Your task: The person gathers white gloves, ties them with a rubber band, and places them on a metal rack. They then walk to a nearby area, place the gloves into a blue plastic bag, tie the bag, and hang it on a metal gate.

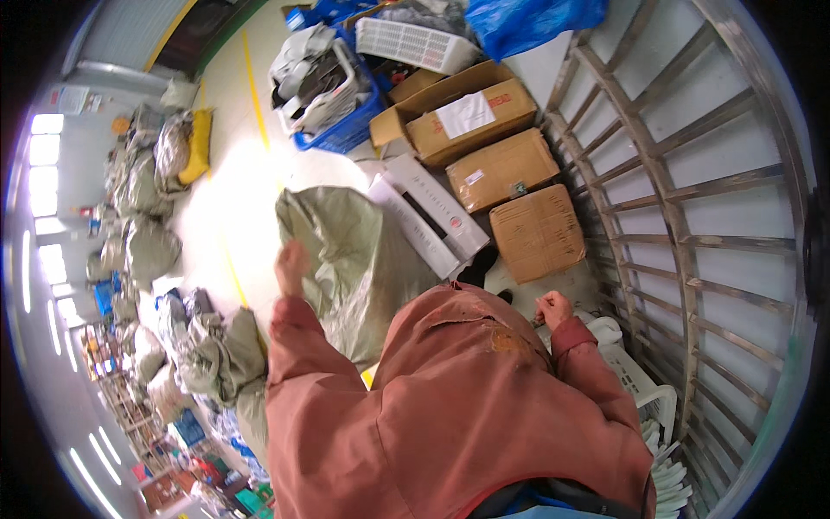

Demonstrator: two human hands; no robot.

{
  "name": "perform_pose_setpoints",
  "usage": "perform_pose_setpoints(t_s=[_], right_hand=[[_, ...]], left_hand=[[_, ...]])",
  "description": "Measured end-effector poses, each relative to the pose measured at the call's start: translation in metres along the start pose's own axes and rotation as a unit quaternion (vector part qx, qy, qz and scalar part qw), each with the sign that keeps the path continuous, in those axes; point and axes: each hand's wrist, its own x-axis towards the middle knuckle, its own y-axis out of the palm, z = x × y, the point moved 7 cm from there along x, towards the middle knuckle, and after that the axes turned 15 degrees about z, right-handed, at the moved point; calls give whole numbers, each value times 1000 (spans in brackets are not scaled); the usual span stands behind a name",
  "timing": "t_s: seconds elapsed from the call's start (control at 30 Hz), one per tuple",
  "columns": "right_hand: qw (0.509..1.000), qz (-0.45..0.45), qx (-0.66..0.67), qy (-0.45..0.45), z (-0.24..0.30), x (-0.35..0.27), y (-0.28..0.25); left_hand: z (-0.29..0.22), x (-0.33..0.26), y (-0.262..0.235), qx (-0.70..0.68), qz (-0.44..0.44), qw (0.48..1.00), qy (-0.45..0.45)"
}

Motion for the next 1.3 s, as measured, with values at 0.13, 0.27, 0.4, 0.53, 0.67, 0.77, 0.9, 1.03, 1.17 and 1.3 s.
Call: perform_pose_setpoints(t_s=[0.13, 0.27, 0.4, 0.53, 0.67, 0.77, 0.9, 1.03, 1.17, 1.3], right_hand=[[994, 82, -30, 61, -17, 3, 29], [982, 165, 14, 90, -43, 17, 68], [970, 191, 7, 152, -59, 29, 95], [967, 187, -6, 171, -66, 32, 130], [964, 194, 2, 180, -86, 33, 184], [958, 199, 15, 205, -102, 35, 234], [946, 214, -45, 239, -106, 28, 295], [941, 241, -139, 193, -76, 42, 329], [941, 251, -159, 164, -45, 62, 372], [946, 187, -261, 55, 17, 82, 428]], left_hand=[[168, -180, -47, 4, -133, 980, -147], [262, -288, -30, -109, -106, 924, -351], [282, -313, -10, -97, -63, 932, -344], [292, -296, -42, -39, -38, 957, -284], [288, -278, -114, 259, -120, 944, -166], [269, -286, -158, 446, -232, 858, -104], [294, -294, -185, 313, -216, 880, -286], [294, -289, -144, 198, -50, 930, -306], [222, -289, -66, 360, 55, 927, -86], [159, -302, 19, 354, 190, 914, 57]])
